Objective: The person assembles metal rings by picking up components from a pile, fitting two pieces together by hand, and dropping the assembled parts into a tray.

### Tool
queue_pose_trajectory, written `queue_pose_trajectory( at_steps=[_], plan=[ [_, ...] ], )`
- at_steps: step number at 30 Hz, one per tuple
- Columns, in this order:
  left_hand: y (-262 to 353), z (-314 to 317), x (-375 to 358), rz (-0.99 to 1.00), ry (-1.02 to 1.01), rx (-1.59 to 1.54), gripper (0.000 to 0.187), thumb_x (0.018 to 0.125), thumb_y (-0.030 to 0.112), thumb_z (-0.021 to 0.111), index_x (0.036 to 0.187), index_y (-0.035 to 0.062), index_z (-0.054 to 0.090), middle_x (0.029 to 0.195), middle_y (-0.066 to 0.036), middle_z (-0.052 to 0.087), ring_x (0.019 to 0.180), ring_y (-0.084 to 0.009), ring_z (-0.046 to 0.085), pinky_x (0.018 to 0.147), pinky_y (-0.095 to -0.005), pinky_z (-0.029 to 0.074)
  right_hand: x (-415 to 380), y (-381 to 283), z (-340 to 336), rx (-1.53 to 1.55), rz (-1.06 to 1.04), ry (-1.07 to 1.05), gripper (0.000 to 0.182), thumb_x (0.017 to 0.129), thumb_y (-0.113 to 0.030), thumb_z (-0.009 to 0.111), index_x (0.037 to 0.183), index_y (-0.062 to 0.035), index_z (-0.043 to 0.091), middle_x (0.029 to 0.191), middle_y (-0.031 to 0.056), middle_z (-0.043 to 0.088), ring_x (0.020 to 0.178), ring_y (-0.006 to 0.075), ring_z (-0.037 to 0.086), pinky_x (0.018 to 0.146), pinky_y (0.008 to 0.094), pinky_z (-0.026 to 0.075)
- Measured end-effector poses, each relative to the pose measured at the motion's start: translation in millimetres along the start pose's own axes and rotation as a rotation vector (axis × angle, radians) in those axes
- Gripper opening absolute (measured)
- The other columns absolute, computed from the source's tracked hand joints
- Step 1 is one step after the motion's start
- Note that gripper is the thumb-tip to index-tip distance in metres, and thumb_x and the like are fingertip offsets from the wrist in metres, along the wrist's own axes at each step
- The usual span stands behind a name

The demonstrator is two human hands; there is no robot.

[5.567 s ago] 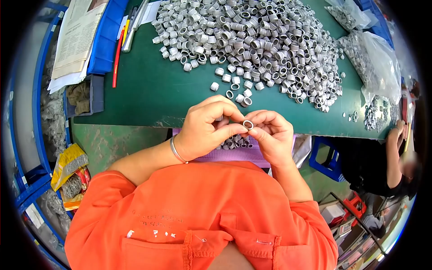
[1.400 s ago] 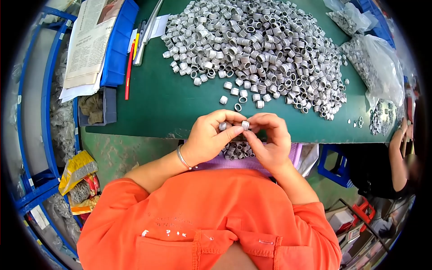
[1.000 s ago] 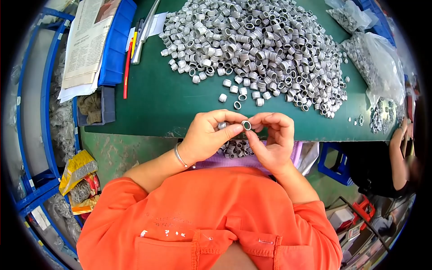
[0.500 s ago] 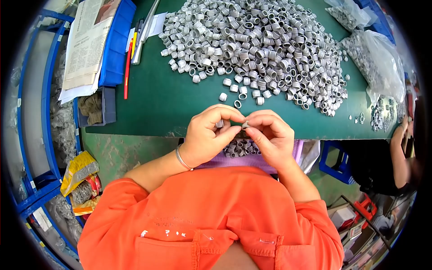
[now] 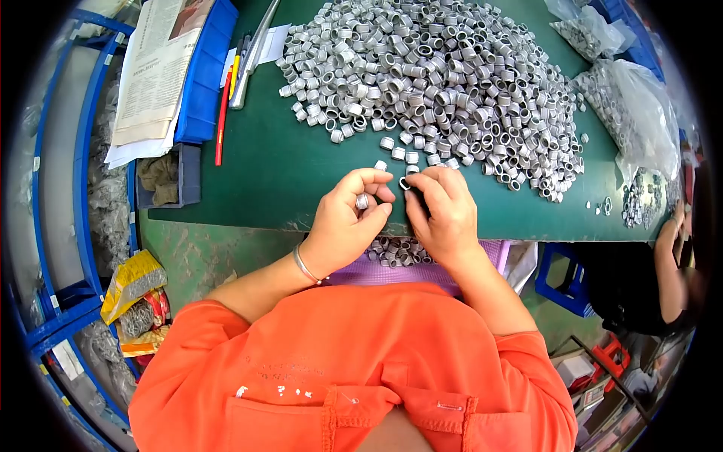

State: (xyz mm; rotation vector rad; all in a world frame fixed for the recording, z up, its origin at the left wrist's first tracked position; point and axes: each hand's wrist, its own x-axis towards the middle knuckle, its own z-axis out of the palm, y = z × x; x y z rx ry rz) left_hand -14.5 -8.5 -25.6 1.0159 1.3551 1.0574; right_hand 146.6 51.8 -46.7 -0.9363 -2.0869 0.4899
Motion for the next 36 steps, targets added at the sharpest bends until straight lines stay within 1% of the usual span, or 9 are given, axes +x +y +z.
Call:
queue_pose_trajectory(
  at_steps=[8, 11, 15, 18, 25, 27, 31, 34, 36],
  plan=[
    [-1.8, 1.1, 3.9, 0.002, -0.019, 0.106, 0.037, 0.085, -0.005, 0.059, 0.120, 0.0017, 0.052, 0.098, -0.001, 0.058, 0.072, 0.0001, 0.049, 0.065, -0.0162, 0.043, -3.2, 4.2, -3.2, 0.075, -0.114, -0.028, 0.023, 0.067, 0.002, 0.070, 0.087, -0.0034, 0.060, 0.088, 0.0070, 0.062, 0.073, 0.0241, 0.059, 0.064, 0.0322, 0.048],
    [11.2, 2.3, 1.8, 0.013, -0.031, 0.223, 0.032, 0.083, -0.003, 0.064, 0.114, 0.0014, 0.056, 0.096, 0.000, 0.059, 0.072, -0.0007, 0.051, 0.064, -0.0168, 0.044, -7.0, -7.3, -11.8, 0.674, 0.532, -0.112, 0.022, 0.079, 0.006, 0.064, 0.100, 0.0007, 0.063, 0.088, 0.0046, 0.062, 0.077, 0.0090, 0.060, 0.063, 0.0206, 0.049],
    [1.0, 2.5, 0.5, 0.104, -0.019, 0.191, 0.020, 0.081, 0.000, 0.069, 0.099, 0.0005, 0.062, 0.095, -0.001, 0.060, 0.074, -0.0041, 0.056, 0.065, -0.0194, 0.047, -8.1, -7.8, -17.0, 1.138, 0.691, -0.193, 0.022, 0.086, 0.003, 0.061, 0.108, 0.0017, 0.061, 0.092, 0.0026, 0.063, 0.079, 0.0080, 0.061, 0.065, 0.0197, 0.049],
    [2.3, 2.0, -0.3, 0.168, -0.042, 0.200, 0.021, 0.081, 0.000, 0.069, 0.100, 0.0004, 0.061, 0.095, -0.002, 0.060, 0.076, -0.0056, 0.057, 0.066, -0.0200, 0.047, -6.8, -9.8, -25.3, 1.185, 0.788, -0.236, 0.021, 0.087, 0.002, 0.062, 0.108, 0.0007, 0.062, 0.093, 0.0041, 0.065, 0.079, 0.0077, 0.061, 0.065, 0.0200, 0.049],
    [4.8, 2.0, -0.6, 0.322, -0.053, 0.260, 0.016, 0.082, -0.002, 0.066, 0.097, 0.0000, 0.060, 0.094, -0.004, 0.060, 0.077, -0.0059, 0.055, 0.067, -0.0201, 0.046, -14.4, -7.1, -21.8, 1.175, 0.676, -0.245, 0.020, 0.085, 0.004, 0.062, 0.104, 0.0005, 0.058, 0.098, 0.0090, 0.064, 0.085, 0.0109, 0.062, 0.069, 0.0223, 0.050],
    [7.9, 4.3, -2.9, 0.051, -0.043, -0.045, 0.014, 0.082, -0.004, 0.065, 0.094, 0.0010, 0.060, 0.093, -0.004, 0.059, 0.076, -0.0058, 0.054, 0.067, -0.0198, 0.046, -16.0, -11.5, -14.2, 1.274, 0.504, 0.002, 0.028, 0.082, 0.011, 0.061, 0.105, -0.0006, 0.051, 0.106, 0.0137, 0.060, 0.096, 0.0156, 0.060, 0.078, 0.0265, 0.051],
    [4.6, 3.0, -5.5, 0.030, -0.098, -0.188, 0.014, 0.082, -0.005, 0.065, 0.093, 0.0023, 0.060, 0.093, -0.004, 0.059, 0.074, -0.0043, 0.052, 0.064, -0.0188, 0.045, -20.0, -10.2, -14.7, 1.257, 0.426, -0.040, 0.035, 0.079, 0.017, 0.057, 0.107, -0.0017, 0.046, 0.112, 0.0169, 0.056, 0.102, 0.0195, 0.058, 0.085, 0.0303, 0.050],
    [4.2, -2.5, -5.3, 0.221, -0.078, 0.027, 0.013, 0.079, -0.005, 0.067, 0.088, 0.0026, 0.061, 0.092, -0.004, 0.060, 0.070, -0.0038, 0.050, 0.059, -0.0186, 0.043, -21.0, -13.6, -13.4, 1.222, 0.363, -0.041, 0.030, 0.080, 0.016, 0.055, 0.104, -0.0005, 0.050, 0.107, 0.0174, 0.058, 0.098, 0.0195, 0.059, 0.084, 0.0310, 0.050],
    [6.9, -16.9, -7.2, 0.291, -0.286, 0.184, 0.011, 0.076, -0.001, 0.071, 0.081, 0.0018, 0.062, 0.090, -0.004, 0.060, 0.065, -0.0048, 0.048, 0.054, -0.0198, 0.040, -18.1, -10.2, -18.2, 1.116, 0.335, -0.189, 0.022, 0.079, 0.015, 0.056, 0.095, 0.0002, 0.055, 0.103, 0.0151, 0.060, 0.095, 0.0170, 0.058, 0.082, 0.0296, 0.049]
  ],
)
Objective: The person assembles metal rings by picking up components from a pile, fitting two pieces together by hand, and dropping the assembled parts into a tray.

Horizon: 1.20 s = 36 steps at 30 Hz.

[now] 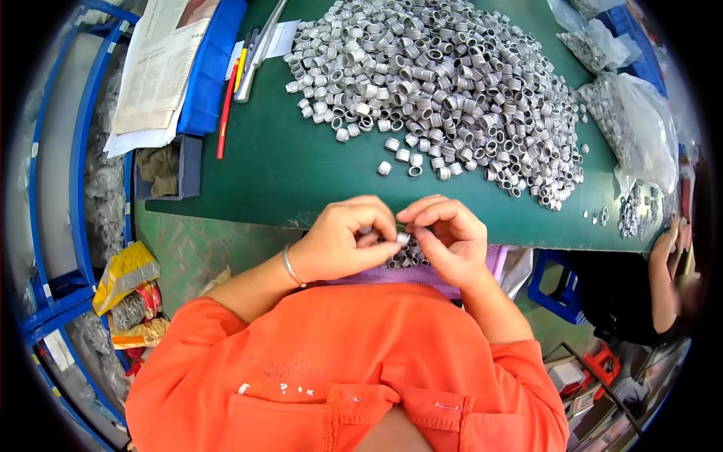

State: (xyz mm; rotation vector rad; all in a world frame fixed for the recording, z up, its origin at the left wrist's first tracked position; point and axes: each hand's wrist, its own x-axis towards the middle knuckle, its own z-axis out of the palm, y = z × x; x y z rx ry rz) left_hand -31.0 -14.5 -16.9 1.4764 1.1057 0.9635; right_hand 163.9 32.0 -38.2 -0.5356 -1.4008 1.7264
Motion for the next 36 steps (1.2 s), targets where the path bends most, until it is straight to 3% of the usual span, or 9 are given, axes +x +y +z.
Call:
queue_pose_trajectory(
  at_steps=[2, 5, 8, 11, 18, 20, 22, 26, 36],
  plan=[
    [9.6, -9.1, -3.1, -0.170, -0.159, 0.032, 0.014, 0.073, 0.007, 0.073, 0.076, 0.0025, 0.061, 0.081, -0.003, 0.059, 0.059, -0.0100, 0.050, 0.055, -0.0246, 0.042, 11.0, -0.8, -0.5, -0.249, -0.038, 0.003, 0.019, 0.075, 0.013, 0.059, 0.088, 0.0001, 0.060, 0.095, 0.0113, 0.061, 0.087, 0.0186, 0.059, 0.075, 0.0292, 0.048],
    [4.0, -10.9, -6.5, -0.176, -0.135, 0.118, 0.016, 0.075, 0.010, 0.074, 0.074, 0.0027, 0.060, 0.079, -0.004, 0.058, 0.057, -0.0111, 0.050, 0.055, -0.0252, 0.042, 35.7, 7.4, 8.8, -0.966, -0.365, 0.087, 0.024, 0.071, 0.003, 0.067, 0.094, -0.0036, 0.064, 0.085, 0.0082, 0.055, 0.076, 0.0272, 0.052, 0.067, 0.0353, 0.042],
    [-1.0, -7.2, -6.2, -0.208, 0.033, 0.164, 0.014, 0.078, 0.006, 0.073, 0.080, 0.0026, 0.060, 0.083, -0.002, 0.059, 0.063, -0.0047, 0.049, 0.055, -0.0206, 0.041, 47.6, 17.5, 14.9, -1.364, -0.331, 0.100, 0.028, 0.071, -0.012, 0.071, 0.098, -0.0083, 0.064, 0.092, 0.0045, 0.055, 0.088, 0.0233, 0.050, 0.077, 0.0381, 0.035],
    [-5.5, -0.9, -0.8, -0.262, 0.332, -0.066, 0.017, 0.086, 0.007, 0.066, 0.100, 0.0009, 0.056, 0.084, 0.002, 0.058, 0.068, -0.0020, 0.050, 0.061, -0.0183, 0.044, 45.3, 17.8, 13.4, -1.273, -0.354, 0.117, 0.027, 0.070, -0.015, 0.073, 0.096, -0.0100, 0.065, 0.091, 0.0034, 0.054, 0.089, 0.0229, 0.049, 0.078, 0.0382, 0.033],
    [-1.6, -3.5, 9.1, -0.384, 0.207, -0.398, 0.020, 0.088, 0.018, 0.067, 0.093, -0.0005, 0.067, 0.089, 0.000, 0.066, 0.075, -0.0005, 0.054, 0.063, -0.0179, 0.046, 24.9, 4.8, 9.0, -0.838, -0.287, 0.093, 0.031, 0.067, -0.004, 0.076, 0.097, -0.0055, 0.065, 0.085, 0.0053, 0.055, 0.081, 0.0219, 0.052, 0.073, 0.0322, 0.039],
    [-5.2, 0.1, 10.6, -0.335, 0.217, -0.265, 0.016, 0.085, 0.016, 0.069, 0.092, 0.0013, 0.068, 0.086, 0.000, 0.065, 0.069, -0.0019, 0.053, 0.060, -0.0182, 0.044, 19.8, 3.8, 11.8, -0.833, -0.317, 0.091, 0.032, 0.069, -0.002, 0.075, 0.099, -0.0041, 0.064, 0.084, 0.0058, 0.056, 0.078, 0.0205, 0.053, 0.071, 0.0308, 0.042],
    [-5.5, 0.8, 11.9, -0.046, 0.225, 0.009, 0.015, 0.081, 0.002, 0.069, 0.095, 0.0004, 0.064, 0.090, -0.002, 0.060, 0.064, -0.0034, 0.047, 0.059, -0.0178, 0.040, 14.1, 6.1, 14.8, -0.455, -0.099, 0.220, 0.031, 0.073, 0.005, 0.070, 0.102, -0.0016, 0.062, 0.087, 0.0072, 0.058, 0.075, 0.0174, 0.056, 0.069, 0.0269, 0.047],
    [-6.4, 4.5, 9.6, 0.038, 0.279, 0.002, 0.023, 0.076, -0.004, 0.071, 0.097, 0.0016, 0.063, 0.095, -0.005, 0.058, 0.061, -0.0044, 0.045, 0.058, -0.0182, 0.039, 8.9, 8.0, 10.2, -0.147, 0.078, 0.144, 0.025, 0.080, 0.008, 0.063, 0.104, 0.0022, 0.059, 0.092, 0.0069, 0.060, 0.081, 0.0117, 0.058, 0.071, 0.0236, 0.049],
    [-3.2, 4.9, 7.0, 0.127, 0.188, -0.016, 0.022, 0.073, -0.003, 0.071, 0.091, 0.0044, 0.061, 0.093, -0.003, 0.057, 0.053, -0.0042, 0.041, 0.050, -0.0200, 0.037, 5.8, -8.6, 2.0, -0.368, -0.087, 0.031, 0.012, 0.077, 0.006, 0.067, 0.087, 0.0013, 0.062, 0.087, 0.0109, 0.065, 0.077, 0.0167, 0.063, 0.067, 0.0264, 0.051]
  ],
)
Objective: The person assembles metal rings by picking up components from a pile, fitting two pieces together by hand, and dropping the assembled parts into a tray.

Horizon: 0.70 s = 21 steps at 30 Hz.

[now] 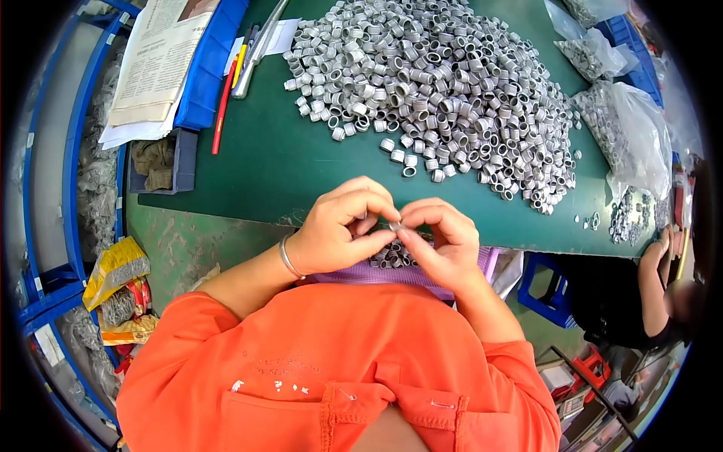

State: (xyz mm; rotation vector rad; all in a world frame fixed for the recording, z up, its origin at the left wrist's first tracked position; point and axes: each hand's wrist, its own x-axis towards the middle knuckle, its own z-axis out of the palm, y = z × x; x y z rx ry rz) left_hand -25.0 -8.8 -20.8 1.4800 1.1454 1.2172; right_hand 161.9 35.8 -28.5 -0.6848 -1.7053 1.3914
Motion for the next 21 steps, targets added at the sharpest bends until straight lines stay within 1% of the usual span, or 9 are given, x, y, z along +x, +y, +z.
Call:
queue_pose_trajectory(
  at_steps=[2, 4, 5, 7, 10, 13, 16, 17, 21],
  plan=[
    [-0.9, -4.0, -2.8, -0.008, -0.068, -0.086, 0.021, 0.073, -0.002, 0.071, 0.091, 0.0041, 0.061, 0.092, -0.003, 0.057, 0.053, -0.0044, 0.041, 0.051, -0.0200, 0.038, 3.0, -9.1, -11.4, -0.013, 0.010, -0.193, 0.011, 0.073, 0.005, 0.067, 0.081, -0.0001, 0.062, 0.084, 0.0109, 0.065, 0.077, 0.0224, 0.064, 0.069, 0.0307, 0.050],
    [-2.6, -6.6, -6.3, -0.021, 0.024, -0.067, 0.017, 0.076, 0.000, 0.069, 0.090, 0.0035, 0.061, 0.090, -0.003, 0.057, 0.057, -0.0051, 0.045, 0.053, -0.0199, 0.039, 8.1, -9.6, -16.9, -0.208, -0.120, -0.247, 0.010, 0.072, 0.002, 0.068, 0.080, -0.0018, 0.063, 0.084, 0.0098, 0.064, 0.075, 0.0245, 0.062, 0.069, 0.0334, 0.048],
    [1.0, -8.4, -7.3, -0.096, 0.016, -0.055, 0.015, 0.079, -0.006, 0.063, 0.092, -0.0004, 0.058, 0.095, -0.007, 0.055, 0.077, -0.0090, 0.053, 0.068, -0.0212, 0.044, 10.2, -6.0, -14.3, -0.375, -0.175, -0.145, 0.011, 0.072, 0.001, 0.068, 0.081, -0.0025, 0.063, 0.084, 0.0090, 0.062, 0.074, 0.0257, 0.059, 0.068, 0.0346, 0.046],
    [-2.3, -5.8, -7.3, -0.159, 0.064, -0.020, 0.012, 0.082, -0.006, 0.062, 0.092, -0.0004, 0.058, 0.094, -0.006, 0.055, 0.077, -0.0070, 0.052, 0.066, -0.0202, 0.044, 15.7, 9.7, -9.4, -0.672, -0.254, 0.026, 0.016, 0.072, -0.003, 0.069, 0.087, -0.0042, 0.063, 0.083, 0.0068, 0.057, 0.074, 0.0272, 0.054, 0.066, 0.0364, 0.042],
    [-0.1, -0.5, -4.6, -0.213, 0.096, -0.018, 0.011, 0.083, -0.005, 0.061, 0.092, 0.0001, 0.058, 0.093, -0.004, 0.055, 0.076, -0.0054, 0.052, 0.066, -0.0192, 0.044, 29.6, 14.5, -3.2, -0.955, -0.262, 0.101, 0.020, 0.073, -0.003, 0.069, 0.092, -0.0074, 0.063, 0.084, 0.0050, 0.058, 0.080, 0.0244, 0.054, 0.074, 0.0365, 0.038],
    [1.5, 0.1, -3.3, -0.254, 0.116, 0.006, 0.011, 0.084, -0.004, 0.062, 0.094, 0.0006, 0.059, 0.091, -0.001, 0.056, 0.075, -0.0039, 0.052, 0.067, -0.0185, 0.045, 30.1, 22.6, -3.2, -1.006, -0.394, 0.128, 0.022, 0.071, -0.005, 0.070, 0.090, -0.0078, 0.061, 0.087, 0.0047, 0.059, 0.083, 0.0232, 0.055, 0.076, 0.0368, 0.037],
    [0.9, 2.9, -1.4, -0.342, 0.119, -0.044, 0.014, 0.085, -0.002, 0.062, 0.099, 0.0004, 0.061, 0.092, 0.000, 0.059, 0.076, -0.0033, 0.053, 0.069, -0.0188, 0.046, 22.2, 20.4, -5.2, -0.812, -0.318, 0.103, 0.026, 0.069, -0.004, 0.073, 0.090, -0.0070, 0.058, 0.088, 0.0057, 0.061, 0.084, 0.0240, 0.057, 0.075, 0.0366, 0.038],
    [0.3, 3.7, -0.9, -0.401, 0.120, -0.101, 0.015, 0.086, 0.000, 0.062, 0.102, 0.0001, 0.062, 0.093, 0.000, 0.061, 0.077, -0.0035, 0.053, 0.070, -0.0192, 0.046, 16.3, 23.8, -3.9, -0.609, -0.238, 0.118, 0.031, 0.066, -0.002, 0.074, 0.091, -0.0065, 0.057, 0.086, 0.0068, 0.061, 0.081, 0.0260, 0.058, 0.072, 0.0367, 0.042],
    [-0.5, 5.0, 1.9, -0.414, 0.018, -0.115, 0.018, 0.088, 0.006, 0.063, 0.104, -0.0021, 0.062, 0.098, -0.005, 0.065, 0.087, -0.0081, 0.059, 0.076, -0.0222, 0.049, 0.5, 18.3, 6.5, -0.307, -0.084, 0.182, 0.037, 0.069, 0.001, 0.076, 0.098, -0.0046, 0.054, 0.087, 0.0072, 0.064, 0.075, 0.0195, 0.061, 0.064, 0.0285, 0.049]
  ],
)
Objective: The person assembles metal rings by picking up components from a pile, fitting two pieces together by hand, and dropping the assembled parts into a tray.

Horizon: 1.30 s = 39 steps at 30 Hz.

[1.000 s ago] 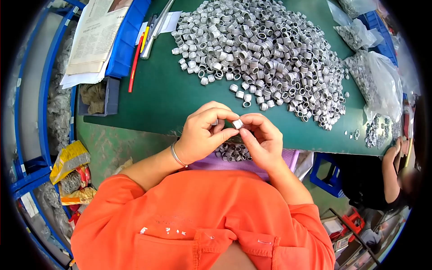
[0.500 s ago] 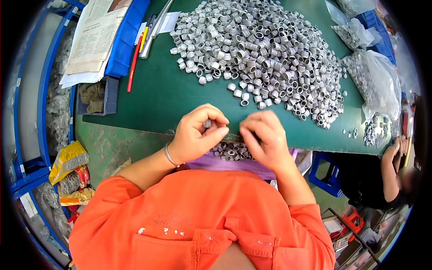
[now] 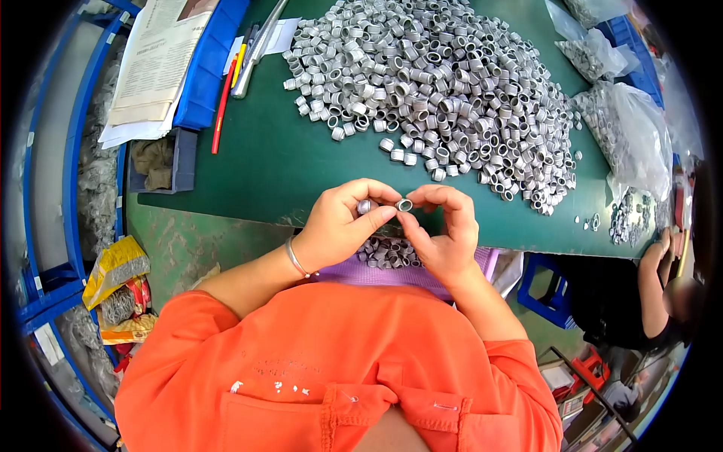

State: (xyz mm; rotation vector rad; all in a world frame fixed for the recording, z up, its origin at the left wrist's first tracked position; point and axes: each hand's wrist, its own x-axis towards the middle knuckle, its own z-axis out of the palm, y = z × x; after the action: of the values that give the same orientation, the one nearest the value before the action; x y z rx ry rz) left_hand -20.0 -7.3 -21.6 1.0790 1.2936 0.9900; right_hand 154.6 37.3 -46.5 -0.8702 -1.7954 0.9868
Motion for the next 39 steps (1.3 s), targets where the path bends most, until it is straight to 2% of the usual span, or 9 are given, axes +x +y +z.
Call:
queue_pose_trajectory(
  at_steps=[4, 7, 9, 12, 24, 30, 34, 37, 39],
  plan=[
    [4.1, -1.1, 1.8, -0.037, -0.042, -0.070, 0.017, 0.088, 0.006, 0.063, 0.103, -0.0026, 0.062, 0.100, -0.006, 0.066, 0.091, -0.0095, 0.060, 0.080, -0.0232, 0.049, -4.4, -1.9, 2.1, 0.116, -0.055, 0.072, 0.042, 0.072, 0.003, 0.076, 0.104, -0.0026, 0.049, 0.091, 0.0096, 0.065, 0.077, 0.0148, 0.062, 0.066, 0.0247, 0.050],
    [4.8, 1.3, 1.0, -0.029, -0.011, -0.119, 0.016, 0.089, 0.007, 0.063, 0.102, -0.0022, 0.063, 0.089, -0.004, 0.065, 0.079, -0.0068, 0.058, 0.069, -0.0207, 0.049, -2.5, -4.7, 2.0, 0.153, -0.092, 0.079, 0.045, 0.072, 0.006, 0.075, 0.106, -0.0020, 0.047, 0.090, 0.0111, 0.064, 0.077, 0.0151, 0.063, 0.065, 0.0246, 0.050],
    [8.9, 1.5, 0.3, -0.115, -0.050, -0.258, 0.016, 0.090, 0.011, 0.062, 0.101, -0.0015, 0.063, 0.075, 0.000, 0.060, 0.063, -0.0039, 0.050, 0.053, -0.0187, 0.040, -1.0, -5.3, 1.7, 0.147, -0.126, 0.081, 0.046, 0.071, 0.007, 0.075, 0.107, -0.0018, 0.047, 0.089, 0.0115, 0.064, 0.076, 0.0156, 0.063, 0.065, 0.0247, 0.051],
    [7.7, 2.1, -0.2, -0.182, -0.085, -0.337, 0.018, 0.093, 0.015, 0.059, 0.101, -0.0008, 0.064, 0.066, 0.003, 0.053, 0.054, -0.0028, 0.040, 0.046, -0.0186, 0.030, -1.0, -6.7, 1.5, 0.098, -0.140, 0.090, 0.045, 0.070, 0.007, 0.076, 0.105, -0.0015, 0.047, 0.087, 0.0106, 0.064, 0.073, 0.0154, 0.063, 0.063, 0.0246, 0.051],
    [2.7, 7.8, -0.5, -0.188, -0.073, -0.452, 0.017, 0.095, 0.013, 0.055, 0.101, -0.0014, 0.062, 0.072, 0.001, 0.056, 0.054, -0.0037, 0.041, 0.046, -0.0190, 0.030, -5.4, -5.0, 4.2, 0.063, -0.141, 0.127, 0.043, 0.068, 0.005, 0.078, 0.099, -0.0027, 0.049, 0.081, 0.0076, 0.063, 0.068, 0.0154, 0.062, 0.058, 0.0246, 0.050],
    [1.9, 5.2, -2.0, -0.177, -0.082, -0.334, 0.017, 0.094, 0.012, 0.056, 0.102, -0.0025, 0.061, 0.076, 0.001, 0.058, 0.054, -0.0032, 0.040, 0.046, -0.0192, 0.030, -6.2, -5.4, 2.9, 0.061, -0.123, 0.121, 0.043, 0.068, 0.003, 0.079, 0.099, -0.0031, 0.050, 0.081, 0.0075, 0.062, 0.066, 0.0150, 0.060, 0.057, 0.0247, 0.049],
    [-1.6, 4.3, -2.5, -0.190, -0.087, -0.401, 0.017, 0.093, 0.011, 0.057, 0.103, -0.0021, 0.061, 0.078, 0.000, 0.060, 0.054, -0.0029, 0.039, 0.045, -0.0191, 0.029, -2.4, -10.0, -5.9, 0.038, -0.019, 0.019, 0.025, 0.075, 0.001, 0.074, 0.093, -0.0011, 0.056, 0.080, 0.0079, 0.063, 0.065, 0.0154, 0.059, 0.056, 0.0252, 0.047],
    [0.1, 5.9, -2.8, -0.189, -0.053, -0.390, 0.015, 0.091, 0.008, 0.059, 0.103, -0.0019, 0.061, 0.084, -0.002, 0.062, 0.061, -0.0045, 0.047, 0.051, -0.0183, 0.038, -2.9, -9.8, -9.5, 0.077, 0.089, -0.031, 0.009, 0.081, 0.001, 0.068, 0.088, 0.0007, 0.061, 0.080, 0.0089, 0.063, 0.066, 0.0161, 0.059, 0.057, 0.0255, 0.048],
    [-1.9, 7.3, -1.4, 0.008, -0.011, -0.154, 0.015, 0.088, 0.003, 0.063, 0.102, -0.0021, 0.061, 0.092, -0.004, 0.063, 0.075, -0.0073, 0.056, 0.066, -0.0198, 0.048, -5.4, -10.0, -8.1, 0.141, 0.233, -0.057, 0.011, 0.081, -0.001, 0.068, 0.090, 0.0008, 0.062, 0.081, 0.0093, 0.063, 0.068, 0.0154, 0.060, 0.058, 0.0240, 0.048]
  ],
)
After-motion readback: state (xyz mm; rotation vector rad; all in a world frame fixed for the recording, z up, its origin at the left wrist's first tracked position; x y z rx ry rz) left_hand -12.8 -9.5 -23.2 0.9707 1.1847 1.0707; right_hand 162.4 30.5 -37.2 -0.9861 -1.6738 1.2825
